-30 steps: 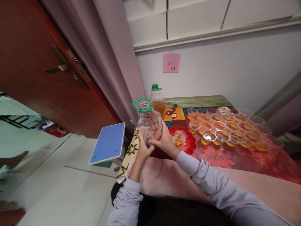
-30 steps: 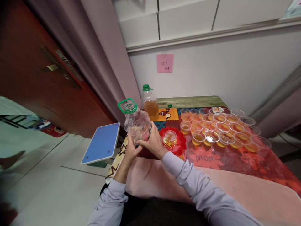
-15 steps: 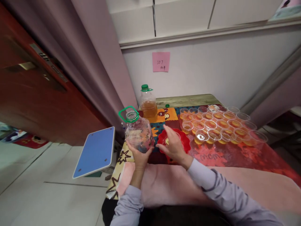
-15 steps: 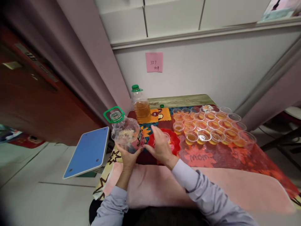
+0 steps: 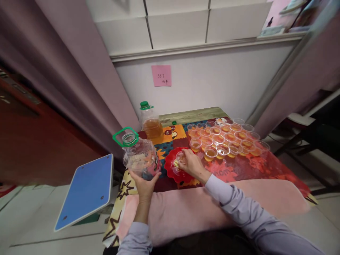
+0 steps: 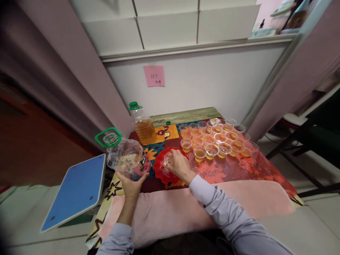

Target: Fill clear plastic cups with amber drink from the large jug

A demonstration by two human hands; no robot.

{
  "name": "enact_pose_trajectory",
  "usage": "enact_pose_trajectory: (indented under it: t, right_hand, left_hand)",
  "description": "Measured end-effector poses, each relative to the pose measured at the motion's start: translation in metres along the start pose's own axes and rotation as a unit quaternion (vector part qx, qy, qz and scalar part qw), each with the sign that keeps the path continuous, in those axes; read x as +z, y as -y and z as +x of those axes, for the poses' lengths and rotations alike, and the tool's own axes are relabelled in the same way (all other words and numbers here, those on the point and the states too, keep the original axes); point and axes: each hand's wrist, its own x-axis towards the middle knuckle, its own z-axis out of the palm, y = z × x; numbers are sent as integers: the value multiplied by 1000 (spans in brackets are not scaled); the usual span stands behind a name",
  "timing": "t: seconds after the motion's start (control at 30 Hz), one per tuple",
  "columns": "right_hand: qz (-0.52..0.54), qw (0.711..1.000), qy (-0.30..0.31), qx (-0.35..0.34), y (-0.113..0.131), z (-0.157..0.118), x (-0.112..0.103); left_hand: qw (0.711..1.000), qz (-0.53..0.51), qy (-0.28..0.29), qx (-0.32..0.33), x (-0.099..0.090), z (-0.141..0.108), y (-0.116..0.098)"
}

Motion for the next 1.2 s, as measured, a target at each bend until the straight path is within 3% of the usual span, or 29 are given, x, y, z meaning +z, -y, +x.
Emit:
enact_pose_trajectory:
  t: [0.23,0.47,0.67,0.8,1.2]
  right_hand:
    - [62,992,-102,-32,-16,-36,-54]
    - [-12,983,-177,50,-82,-92,-104]
    - [-75,969,-207,114,-126,-107,-112]
    - [-81,969,-202,120,-138,-104,-110]
    - [-78,959,-226,151,-161,-95,-110]
  left_hand:
    - [1000,17,-3,18,0,2,-4]
    - [998,33,-4,47,2,3,1]
    - [998,52,-16,42,2,2,2]
    - [997,47,-12,59,2,2,-2]
    - [999,45,-8,19,1,-3,2]
